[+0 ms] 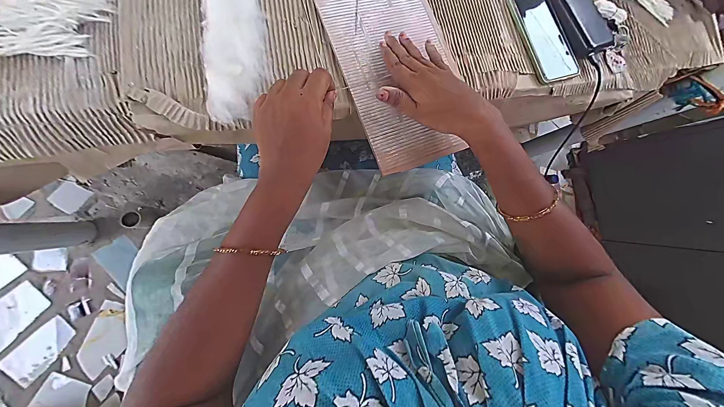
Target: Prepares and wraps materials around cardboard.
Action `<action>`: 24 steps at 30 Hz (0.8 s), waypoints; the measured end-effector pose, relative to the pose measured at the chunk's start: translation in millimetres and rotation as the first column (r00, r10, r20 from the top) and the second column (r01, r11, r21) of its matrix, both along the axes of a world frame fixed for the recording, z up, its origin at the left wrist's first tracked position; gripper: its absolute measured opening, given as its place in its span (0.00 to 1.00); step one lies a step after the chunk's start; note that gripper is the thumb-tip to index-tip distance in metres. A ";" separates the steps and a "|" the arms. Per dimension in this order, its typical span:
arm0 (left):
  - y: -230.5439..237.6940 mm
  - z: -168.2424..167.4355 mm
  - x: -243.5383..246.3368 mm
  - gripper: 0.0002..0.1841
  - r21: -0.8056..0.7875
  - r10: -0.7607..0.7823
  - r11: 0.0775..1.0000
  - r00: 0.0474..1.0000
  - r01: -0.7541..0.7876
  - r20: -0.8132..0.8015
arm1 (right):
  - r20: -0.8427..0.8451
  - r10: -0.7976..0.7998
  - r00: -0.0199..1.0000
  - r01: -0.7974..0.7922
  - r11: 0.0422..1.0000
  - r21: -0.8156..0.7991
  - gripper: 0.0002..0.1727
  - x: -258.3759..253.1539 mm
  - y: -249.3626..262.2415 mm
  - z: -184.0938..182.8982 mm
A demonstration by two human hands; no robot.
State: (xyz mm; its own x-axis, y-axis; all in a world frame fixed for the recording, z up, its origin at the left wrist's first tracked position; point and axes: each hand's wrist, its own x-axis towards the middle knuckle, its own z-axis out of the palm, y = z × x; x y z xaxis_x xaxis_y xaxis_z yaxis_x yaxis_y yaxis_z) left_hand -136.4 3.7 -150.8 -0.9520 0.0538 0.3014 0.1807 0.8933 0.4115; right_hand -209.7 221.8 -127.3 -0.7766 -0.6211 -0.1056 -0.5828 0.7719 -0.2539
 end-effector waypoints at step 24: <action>-11.9 -0.3 60.7 0.11 0.165 -0.087 0.980 0.984 0.113 -0.158 | -0.201 -0.053 0.978 -0.010 0.953 -0.302 0.23 43.1 35.7 44.6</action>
